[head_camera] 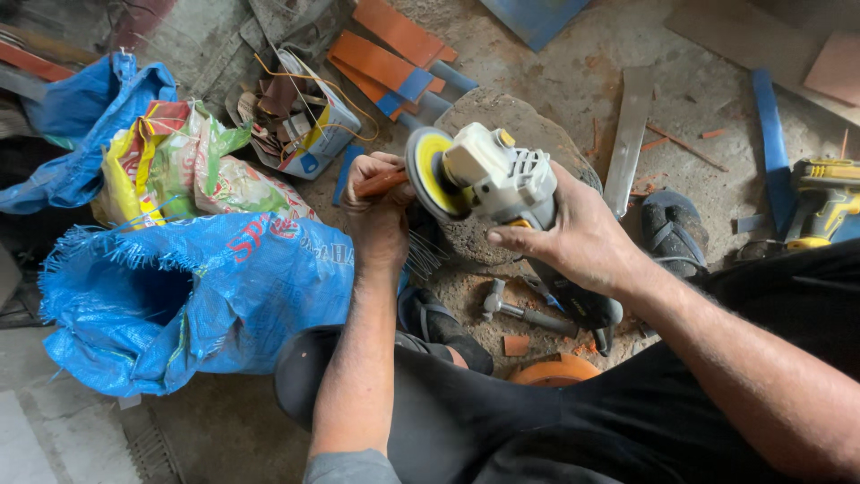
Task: The person sits on the floor and uses an angle grinder to smooth the edges of an orange rectangular tile. They hold the tile with one hand and operate the grinder with the other, rotating the tile to grind different edges.
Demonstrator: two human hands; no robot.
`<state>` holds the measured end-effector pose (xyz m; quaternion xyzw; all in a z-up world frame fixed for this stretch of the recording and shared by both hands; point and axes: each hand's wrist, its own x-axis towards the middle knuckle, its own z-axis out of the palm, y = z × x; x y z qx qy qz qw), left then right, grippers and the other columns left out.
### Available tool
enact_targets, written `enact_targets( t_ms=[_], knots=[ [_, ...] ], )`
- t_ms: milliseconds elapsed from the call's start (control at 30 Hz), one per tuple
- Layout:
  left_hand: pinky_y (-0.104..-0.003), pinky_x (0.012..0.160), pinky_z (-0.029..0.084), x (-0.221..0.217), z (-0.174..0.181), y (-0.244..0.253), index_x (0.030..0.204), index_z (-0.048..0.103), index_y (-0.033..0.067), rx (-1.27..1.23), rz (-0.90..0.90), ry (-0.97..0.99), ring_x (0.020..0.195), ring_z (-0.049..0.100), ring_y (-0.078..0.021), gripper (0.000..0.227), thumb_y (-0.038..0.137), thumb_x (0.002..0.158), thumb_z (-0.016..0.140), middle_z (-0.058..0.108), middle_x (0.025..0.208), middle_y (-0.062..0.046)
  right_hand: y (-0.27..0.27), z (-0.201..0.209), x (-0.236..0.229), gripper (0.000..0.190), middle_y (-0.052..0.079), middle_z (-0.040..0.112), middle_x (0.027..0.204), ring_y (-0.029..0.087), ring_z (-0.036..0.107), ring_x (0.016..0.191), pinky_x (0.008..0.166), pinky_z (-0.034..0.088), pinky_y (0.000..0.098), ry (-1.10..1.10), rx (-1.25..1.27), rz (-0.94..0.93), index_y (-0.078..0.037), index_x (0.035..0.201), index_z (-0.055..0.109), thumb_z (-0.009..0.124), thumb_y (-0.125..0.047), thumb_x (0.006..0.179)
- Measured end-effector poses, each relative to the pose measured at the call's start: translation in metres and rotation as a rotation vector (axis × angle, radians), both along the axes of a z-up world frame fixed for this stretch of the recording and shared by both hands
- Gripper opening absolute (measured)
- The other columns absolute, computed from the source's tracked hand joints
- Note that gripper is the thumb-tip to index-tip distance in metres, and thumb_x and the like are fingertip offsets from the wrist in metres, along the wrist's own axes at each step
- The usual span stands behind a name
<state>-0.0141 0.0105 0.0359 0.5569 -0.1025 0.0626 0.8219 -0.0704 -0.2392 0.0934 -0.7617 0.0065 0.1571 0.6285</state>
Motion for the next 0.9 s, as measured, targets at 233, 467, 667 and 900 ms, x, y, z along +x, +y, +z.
enact_targets(
  t_ms=[233, 467, 667, 900],
  knots=[
    [-0.033, 0.090, 0.055, -0.001, 0.006, -0.001, 0.097, 0.061, 0.0057, -0.007, -0.028, 0.027, 0.095, 0.063, -0.0169, 0.031, 0.009, 0.084, 0.089, 0.065, 0.105, -0.008, -0.001, 0.007, 0.005, 0.077, 0.008, 0.072, 0.118, 0.018, 0.071, 0.107, 0.095, 0.058, 0.0372, 0.054, -0.052, -0.012, -0.007, 0.136, 0.053, 0.085, -0.036, 0.073],
    [-0.029, 0.095, 0.052, -0.004, 0.003, -0.001, 0.098, 0.060, 0.0062, 0.085, -0.010, -0.047, 0.101, 0.061, -0.0148, 0.032, 0.009, 0.087, 0.089, 0.064, 0.109, -0.006, -0.002, 0.005, 0.004, 0.079, 0.011, 0.071, 0.125, 0.021, 0.068, 0.116, 0.100, 0.054, 0.0399, 0.003, -0.155, -0.033, -0.007, 0.139, 0.051, 0.085, -0.037, 0.075],
    [-0.030, 0.087, 0.051, 0.000, 0.000, 0.000, 0.097, 0.061, 0.0059, 0.003, -0.005, 0.030, 0.094, 0.060, -0.0148, 0.032, 0.009, 0.084, 0.089, 0.065, 0.107, -0.007, -0.001, 0.000, -0.001, 0.084, 0.012, 0.069, 0.126, 0.021, 0.066, 0.118, 0.102, 0.053, 0.0381, -0.081, 0.007, 0.013, -0.007, 0.141, 0.049, 0.087, -0.035, 0.072],
    [-0.031, 0.101, 0.048, 0.001, -0.008, 0.012, 0.098, 0.058, 0.0075, -0.043, 0.045, -0.004, 0.105, 0.059, -0.0162, 0.036, 0.007, 0.083, 0.092, 0.063, 0.108, -0.005, -0.001, -0.035, 0.017, 0.069, 0.011, 0.074, 0.120, 0.021, 0.070, 0.109, 0.101, 0.052, 0.0364, 0.129, -0.150, -0.040, -0.007, 0.133, 0.059, 0.086, -0.038, 0.077]
  ],
)
